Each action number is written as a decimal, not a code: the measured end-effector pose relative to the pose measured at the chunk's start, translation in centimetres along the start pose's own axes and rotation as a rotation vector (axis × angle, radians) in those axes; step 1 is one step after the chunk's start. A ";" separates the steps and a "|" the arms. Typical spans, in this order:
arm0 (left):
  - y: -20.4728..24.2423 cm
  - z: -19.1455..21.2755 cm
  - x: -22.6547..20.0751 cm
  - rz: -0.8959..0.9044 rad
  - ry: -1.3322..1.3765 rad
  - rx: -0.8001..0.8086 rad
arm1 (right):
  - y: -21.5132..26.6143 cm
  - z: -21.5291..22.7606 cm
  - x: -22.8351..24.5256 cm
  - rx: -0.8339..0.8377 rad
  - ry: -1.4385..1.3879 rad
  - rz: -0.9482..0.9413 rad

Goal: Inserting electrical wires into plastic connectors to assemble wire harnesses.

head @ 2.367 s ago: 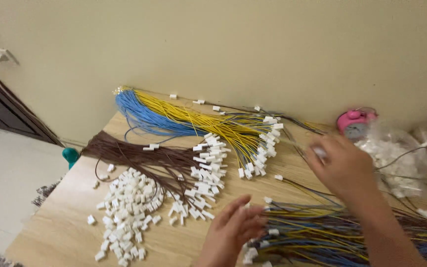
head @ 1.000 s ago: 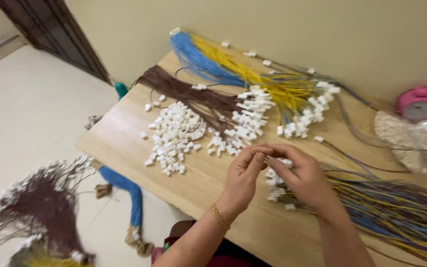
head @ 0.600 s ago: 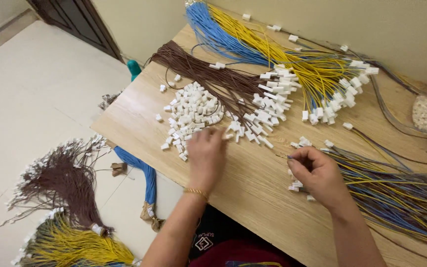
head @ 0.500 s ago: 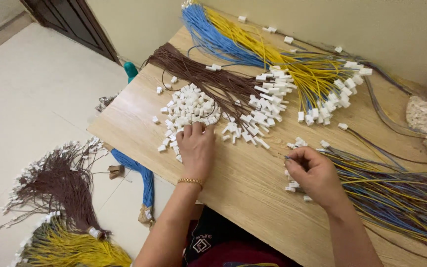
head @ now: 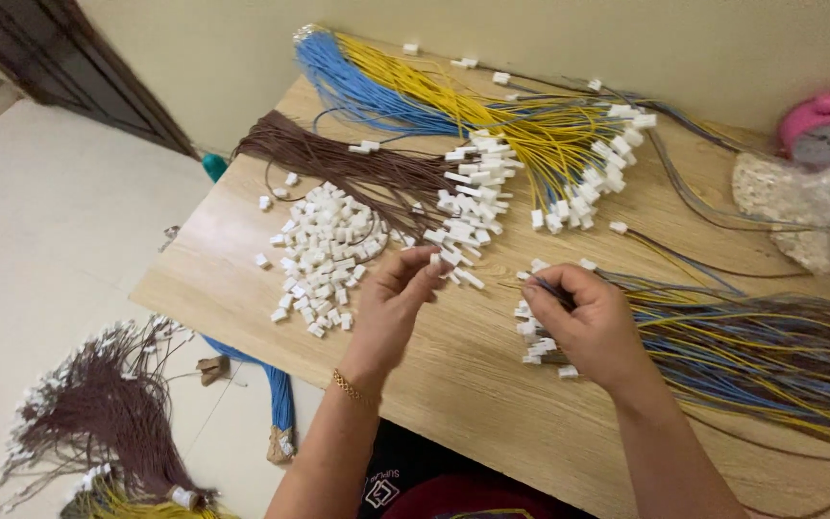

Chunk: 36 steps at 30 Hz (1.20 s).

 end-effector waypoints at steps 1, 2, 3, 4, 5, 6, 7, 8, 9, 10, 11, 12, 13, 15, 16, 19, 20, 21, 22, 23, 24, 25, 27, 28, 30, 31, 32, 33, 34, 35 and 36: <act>0.3 -1.5 0.2 0.114 0.454 -0.009 | 0.2 0.0 0.5 -0.020 0.017 0.017; 0.3 -2.5 -0.4 0.113 0.456 0.000 | 0.3 0.0 0.7 -0.029 0.015 0.016; 0.4 -3.8 -0.8 0.207 0.758 -0.017 | 0.5 0.1 1.0 -0.061 0.070 0.055; 0.6 -5.1 -1.5 0.305 1.060 -0.039 | 0.7 0.1 1.3 -0.090 0.127 0.093; 0.5 -5.8 -2.0 0.307 1.062 -0.032 | 0.8 0.2 1.4 -0.098 0.126 0.090; 0.6 -6.6 -2.5 0.356 1.177 -0.036 | 1.0 0.3 1.5 -0.083 0.086 0.087; 0.6 -7.4 -3.1 0.406 1.293 -0.040 | 1.2 0.3 1.6 -0.069 0.046 0.083; 0.6 -7.9 -3.1 0.409 1.293 -0.039 | 1.2 0.5 1.7 -0.071 0.046 0.080; 0.6 -8.3 -3.1 0.462 1.315 -0.055 | 1.4 0.7 1.9 -0.100 0.075 0.116; 0.7 -8.8 -3.0 0.514 1.334 -0.072 | 1.5 0.8 2.1 -0.128 0.104 0.151; 0.8 -9.1 -2.6 0.517 1.333 -0.072 | 1.5 1.0 2.1 -0.128 0.102 0.148; 0.8 -9.3 -2.1 0.503 1.336 -0.094 | 1.5 1.1 2.0 -0.154 0.126 0.132; 0.8 -9.4 -1.6 0.489 1.338 -0.117 | 1.5 1.3 1.9 -0.179 0.150 0.116; 0.9 -9.6 -1.4 0.489 1.318 -0.133 | 1.6 1.4 2.0 -0.187 0.166 0.150; 0.9 -9.6 -1.2 0.487 1.299 -0.148 | 1.6 1.4 2.1 -0.195 0.185 0.186; 1.0 -9.6 -1.5 0.499 1.318 -0.155 | 1.7 1.2 2.4 -0.203 0.192 0.122; 1.1 -9.6 -1.5 0.499 1.317 -0.157 | 1.8 1.1 2.5 -0.202 0.192 0.122; 1.1 -9.6 -1.5 0.507 1.333 -0.157 | 1.9 1.0 2.6 -0.206 0.197 0.137; 1.2 -9.6 -1.5 0.516 1.349 -0.156 | 2.0 1.0 2.8 -0.210 0.201 0.153; 1.2 -9.5 -1.6 0.515 1.349 -0.157 | 2.1 0.9 3.0 -0.210 0.201 0.153; 1.2 -9.5 -1.8 0.514 1.372 -0.150 | 2.2 1.0 3.2 -0.225 0.211 0.132; 1.1 -9.5 -1.9 0.512 1.395 -0.142 | 2.3 1.0 3.3 -0.240 0.221 0.111; 1.4 -9.6 -1.7 0.508 1.408 -0.142 | 2.3 1.1 3.3 -0.252 0.237 0.124; 1.5 -9.5 -1.6 0.502 1.420 -0.145 | 2.2 1.1 3.4 -0.261 0.254 0.138; 1.4 -9.5 -2.0 0.488 1.447 -0.123 | 2.3 1.1 3.5 -0.267 0.252 0.156; 1.4 -9.4 -2.3 0.474 1.473 -0.102 | 2.4 1.1 3.6 -0.272 0.250 0.175; 1.3 -9.4 -2.5 0.473 1.473 -0.103 | 2.4 1.1 3.5 -0.272 0.251 0.175; 1.4 -9.4 -2.5 0.508 1.444 -0.120 | 2.4 1.0 3.5 -0.264 0.244 0.204; 1.5 -9.4 -2.5 0.543 1.413 -0.137 | 2.4 0.9 3.5 -0.256 0.237 0.233; 1.5 -9.3 -2.5 0.542 1.413 -0.139 | 2.4 0.9 3.6 -0.254 0.237 0.233; 1.5 -9.3 -2.6 0.540 1.412 -0.134 | 2.4 0.9 3.6 -0.256 0.237 0.185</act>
Point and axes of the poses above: each hand's wrist, its own y-axis away from the middle knuckle, its own z-axis out of the back of the hand, x = y × z, the point moved 4 cm from there along -y, towards the middle knuckle, and after that the axes turned 15 degrees about -z, right-handed, at the moved point
